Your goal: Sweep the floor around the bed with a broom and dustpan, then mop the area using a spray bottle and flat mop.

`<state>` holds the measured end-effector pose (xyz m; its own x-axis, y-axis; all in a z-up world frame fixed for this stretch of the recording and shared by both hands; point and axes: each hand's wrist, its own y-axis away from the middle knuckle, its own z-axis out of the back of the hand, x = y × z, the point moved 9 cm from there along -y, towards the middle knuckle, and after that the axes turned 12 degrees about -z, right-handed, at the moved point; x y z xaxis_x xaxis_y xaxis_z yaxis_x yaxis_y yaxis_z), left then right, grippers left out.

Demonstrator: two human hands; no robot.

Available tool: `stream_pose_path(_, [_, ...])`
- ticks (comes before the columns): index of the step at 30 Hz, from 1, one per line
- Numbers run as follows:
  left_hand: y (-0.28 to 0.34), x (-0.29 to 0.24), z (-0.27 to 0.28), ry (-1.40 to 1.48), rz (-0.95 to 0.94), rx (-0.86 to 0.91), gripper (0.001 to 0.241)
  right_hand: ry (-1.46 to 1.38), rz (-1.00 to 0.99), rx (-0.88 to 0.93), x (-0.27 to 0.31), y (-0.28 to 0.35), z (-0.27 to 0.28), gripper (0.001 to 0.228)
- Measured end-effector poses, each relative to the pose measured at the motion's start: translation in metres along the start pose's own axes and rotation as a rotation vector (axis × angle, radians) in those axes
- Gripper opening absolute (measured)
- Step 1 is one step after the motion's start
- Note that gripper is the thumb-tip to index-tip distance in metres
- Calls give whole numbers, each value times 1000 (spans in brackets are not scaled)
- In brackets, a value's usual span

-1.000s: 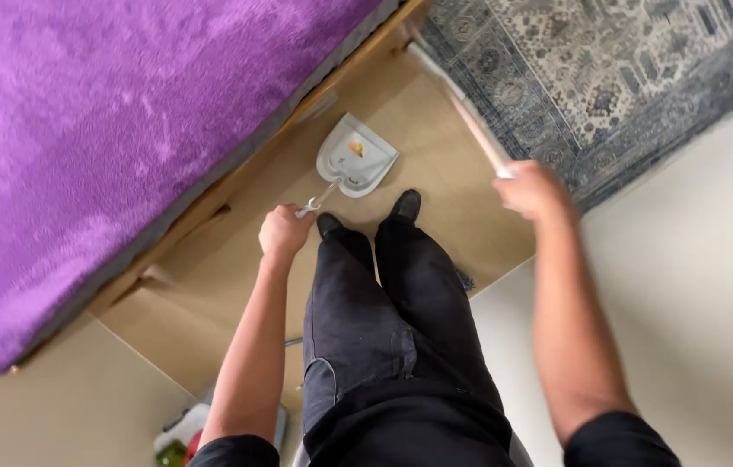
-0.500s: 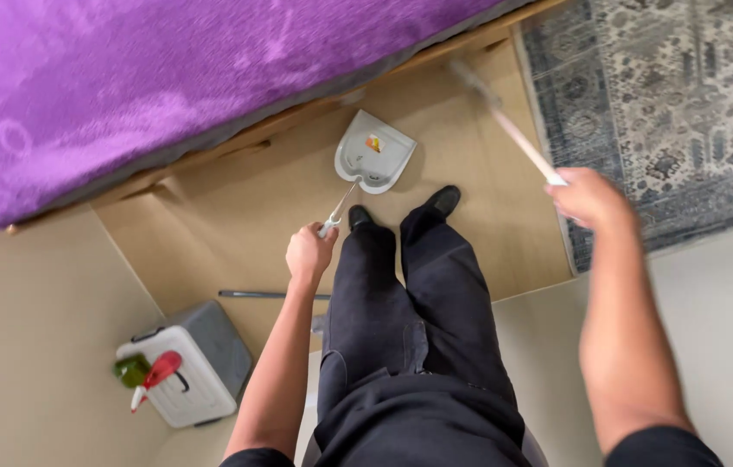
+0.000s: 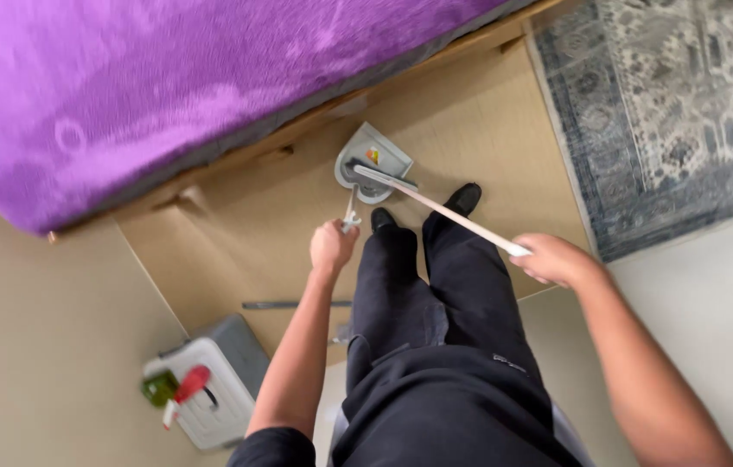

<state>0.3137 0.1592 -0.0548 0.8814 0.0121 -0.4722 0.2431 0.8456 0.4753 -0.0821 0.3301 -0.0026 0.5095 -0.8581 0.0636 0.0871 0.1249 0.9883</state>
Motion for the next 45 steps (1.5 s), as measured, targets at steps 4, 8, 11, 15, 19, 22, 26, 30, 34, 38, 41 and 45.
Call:
stream_pose_path(4, [-3,-58,-7,-68,-190,114,40,-203,-243,-19,-108,45,-9,26])
stream_pose_path(8, [-21,-105,-63,-141,-373,261,43,-499,-283,-86,-189,44,-45,34])
stream_pose_path(11, [-40,-158,-118,-111,-628,297,47,-815,-198,-114,-186,63,-55,42])
stream_pose_path(15, [-12,-263,-160,32,-411,732,53,-1124,-11,-151,-186,91,-60,52])
stream_pose_path(19, [30,-356,-179,129,-369,836,52,-1431,107,-219,-213,132,-73,45])
stream_pose_path(22, [49,-376,-244,239,-338,989,41,-1590,229,-411,-243,167,-83,34])
stream_pose_path(26, [100,-474,-249,121,-856,1062,37,-1684,194,-975,-277,206,-89,19])
stream_pose_path(30, [159,-547,-250,-47,-1348,1094,47,-1814,-107,-1185,-295,237,-104,21])
stream_pose_path(34, [174,-574,-287,-407,-1586,1010,33,-1894,-194,-1286,-308,253,-94,22])
stream_pose_path(38, [170,-580,-328,-528,-1636,1201,41,-2054,-204,-1310,-319,241,-83,22])
stream_pose_path(41, [128,-559,-378,-543,-1684,1285,30,-2234,-18,-1343,-315,214,-74,29])
stream_pose_path(45, [89,-533,-408,-604,-1535,1557,41,-2613,392,-1448,-294,178,-52,41])
